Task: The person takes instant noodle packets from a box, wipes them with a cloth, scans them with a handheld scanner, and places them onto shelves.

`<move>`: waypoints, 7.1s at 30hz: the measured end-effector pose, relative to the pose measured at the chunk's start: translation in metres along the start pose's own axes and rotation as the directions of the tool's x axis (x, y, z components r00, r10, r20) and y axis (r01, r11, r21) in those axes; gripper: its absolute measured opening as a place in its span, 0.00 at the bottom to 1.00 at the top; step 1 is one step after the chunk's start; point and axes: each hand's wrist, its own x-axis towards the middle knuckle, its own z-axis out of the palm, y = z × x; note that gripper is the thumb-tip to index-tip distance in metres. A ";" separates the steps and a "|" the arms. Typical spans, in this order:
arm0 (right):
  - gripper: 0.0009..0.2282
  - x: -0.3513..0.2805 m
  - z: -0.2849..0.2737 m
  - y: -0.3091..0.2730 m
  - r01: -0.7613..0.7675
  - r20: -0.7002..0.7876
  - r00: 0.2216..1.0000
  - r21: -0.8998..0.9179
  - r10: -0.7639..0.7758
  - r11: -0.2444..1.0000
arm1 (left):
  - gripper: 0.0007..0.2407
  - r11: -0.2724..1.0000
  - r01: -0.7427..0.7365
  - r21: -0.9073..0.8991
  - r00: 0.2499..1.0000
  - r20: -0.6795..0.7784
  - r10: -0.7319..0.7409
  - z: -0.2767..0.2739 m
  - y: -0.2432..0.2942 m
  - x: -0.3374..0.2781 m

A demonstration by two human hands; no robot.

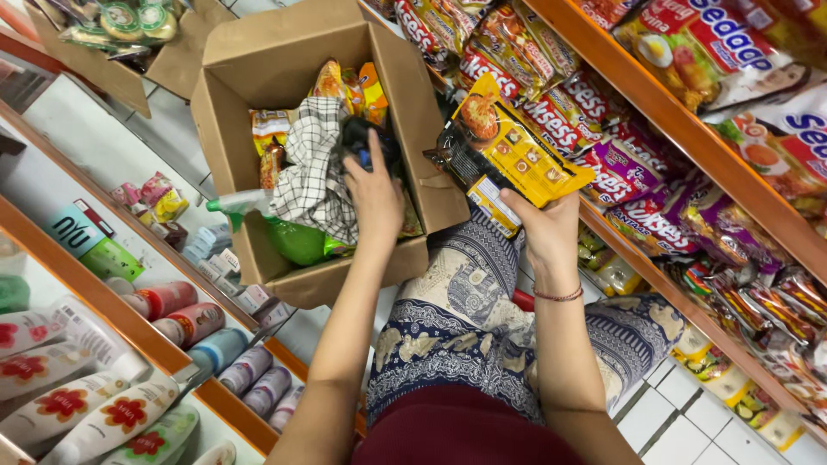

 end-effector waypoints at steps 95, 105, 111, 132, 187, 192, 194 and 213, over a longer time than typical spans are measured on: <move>0.19 -0.110 -0.382 -0.192 0.367 -0.679 0.151 -0.636 -0.718 0.679 | 0.10 0.271 -0.475 -0.837 0.797 -0.280 0.535 0.039 0.518 -0.174; 0.11 -0.103 -0.385 -0.181 0.317 -0.618 0.156 -0.708 -0.771 0.631 | 0.09 0.257 -0.514 -0.818 0.779 -0.319 0.540 0.043 0.517 -0.172; 0.12 -0.105 -0.379 -0.182 0.219 -0.579 0.144 -0.772 -0.803 0.596 | 0.10 0.258 -0.478 -0.839 0.769 -0.259 0.585 0.034 0.518 -0.168; 0.07 -0.086 -0.190 -0.134 0.473 -0.233 0.557 -0.700 -0.797 0.535 | 0.11 0.490 -0.413 -0.768 0.828 -0.093 0.553 -0.053 0.296 -0.119; 0.15 0.140 0.125 0.088 -0.291 0.301 0.907 -0.060 0.295 0.955 | 0.12 0.906 -0.178 -0.384 0.950 -0.306 0.057 -0.032 -0.003 0.045; 0.17 0.131 0.097 0.046 -0.292 0.397 0.887 0.082 0.238 0.953 | 0.17 0.472 0.102 -0.876 0.989 0.037 -0.145 -0.035 -0.017 0.087; 0.17 0.127 0.088 0.027 -0.259 0.406 0.893 0.108 0.195 0.960 | 0.13 0.200 0.260 -0.945 0.965 0.261 -0.023 -0.035 -0.015 0.099; 0.27 0.061 0.018 -0.195 0.617 -0.103 0.755 -0.226 -0.648 0.754 | 0.25 0.355 -0.362 -0.862 0.837 -0.134 0.530 -0.176 0.210 0.141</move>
